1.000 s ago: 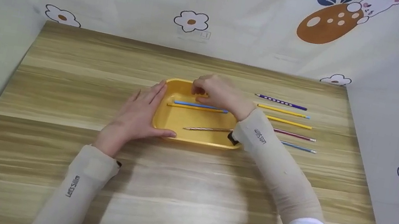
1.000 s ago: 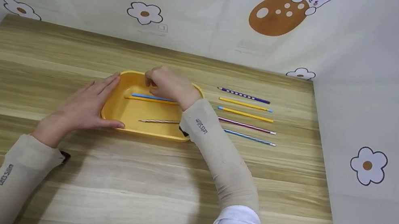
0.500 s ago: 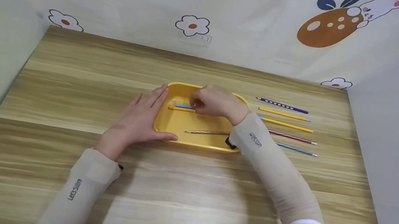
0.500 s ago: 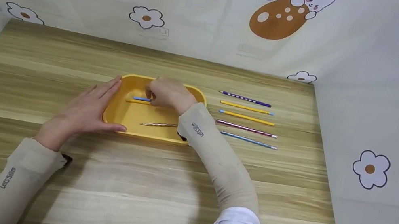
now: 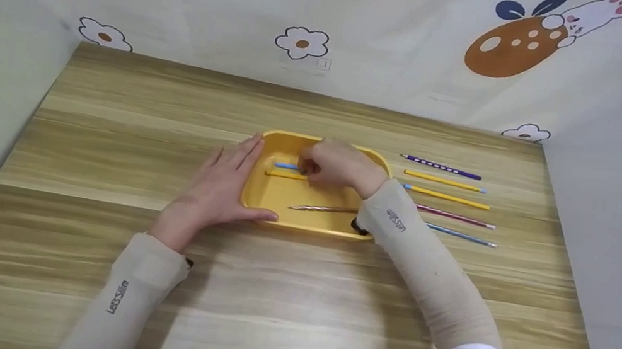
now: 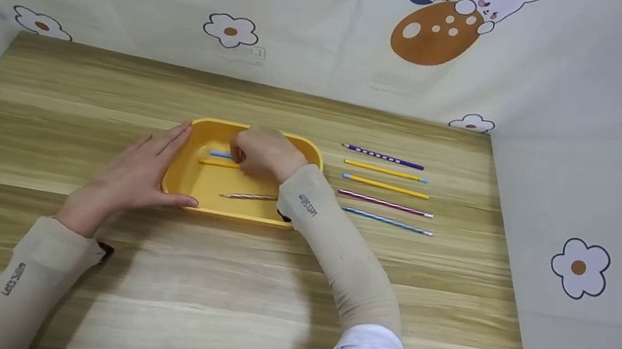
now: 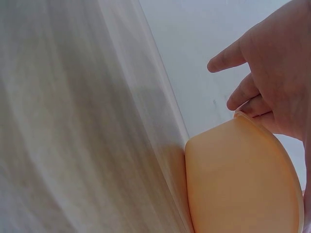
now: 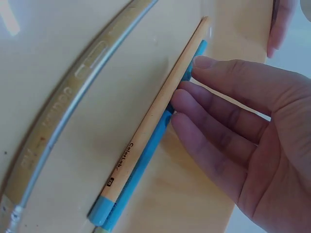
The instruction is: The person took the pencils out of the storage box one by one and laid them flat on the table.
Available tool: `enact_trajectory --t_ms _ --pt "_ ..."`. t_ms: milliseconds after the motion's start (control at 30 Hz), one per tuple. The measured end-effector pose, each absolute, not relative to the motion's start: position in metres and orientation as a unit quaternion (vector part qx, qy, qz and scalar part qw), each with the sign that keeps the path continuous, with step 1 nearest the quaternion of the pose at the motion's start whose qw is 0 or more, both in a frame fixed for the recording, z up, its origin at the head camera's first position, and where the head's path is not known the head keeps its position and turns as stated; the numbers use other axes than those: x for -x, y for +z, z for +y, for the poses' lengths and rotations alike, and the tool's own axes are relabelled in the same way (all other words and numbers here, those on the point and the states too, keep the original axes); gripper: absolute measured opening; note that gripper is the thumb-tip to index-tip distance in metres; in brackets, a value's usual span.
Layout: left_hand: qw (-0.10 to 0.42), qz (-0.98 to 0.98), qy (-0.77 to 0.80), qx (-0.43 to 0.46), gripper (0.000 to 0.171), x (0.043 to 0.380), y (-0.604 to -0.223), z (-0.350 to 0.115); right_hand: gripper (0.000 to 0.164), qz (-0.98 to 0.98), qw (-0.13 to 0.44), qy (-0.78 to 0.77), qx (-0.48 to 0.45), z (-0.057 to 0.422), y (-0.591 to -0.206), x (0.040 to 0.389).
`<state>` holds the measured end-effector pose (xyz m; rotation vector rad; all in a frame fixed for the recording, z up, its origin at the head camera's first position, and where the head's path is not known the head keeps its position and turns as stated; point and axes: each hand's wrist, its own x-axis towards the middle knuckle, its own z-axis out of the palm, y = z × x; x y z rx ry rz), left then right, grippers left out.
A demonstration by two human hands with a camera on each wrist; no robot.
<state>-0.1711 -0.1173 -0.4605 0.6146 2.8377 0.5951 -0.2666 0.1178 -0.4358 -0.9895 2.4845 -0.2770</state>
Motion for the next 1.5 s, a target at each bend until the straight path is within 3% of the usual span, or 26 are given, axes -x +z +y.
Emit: enact_trajectory --t_ms 600,1500 --pt "0.093 0.954 0.2 -0.205 0.129 0.166 -0.462 -0.12 0.011 0.901 0.227 -0.057 0.365 0.115 -0.448 0.263" --pt "0.089 0.954 0.197 -0.209 0.13 0.172 -0.461 -0.118 0.01 0.895 0.237 -0.113 0.361 0.119 -0.43 0.266"
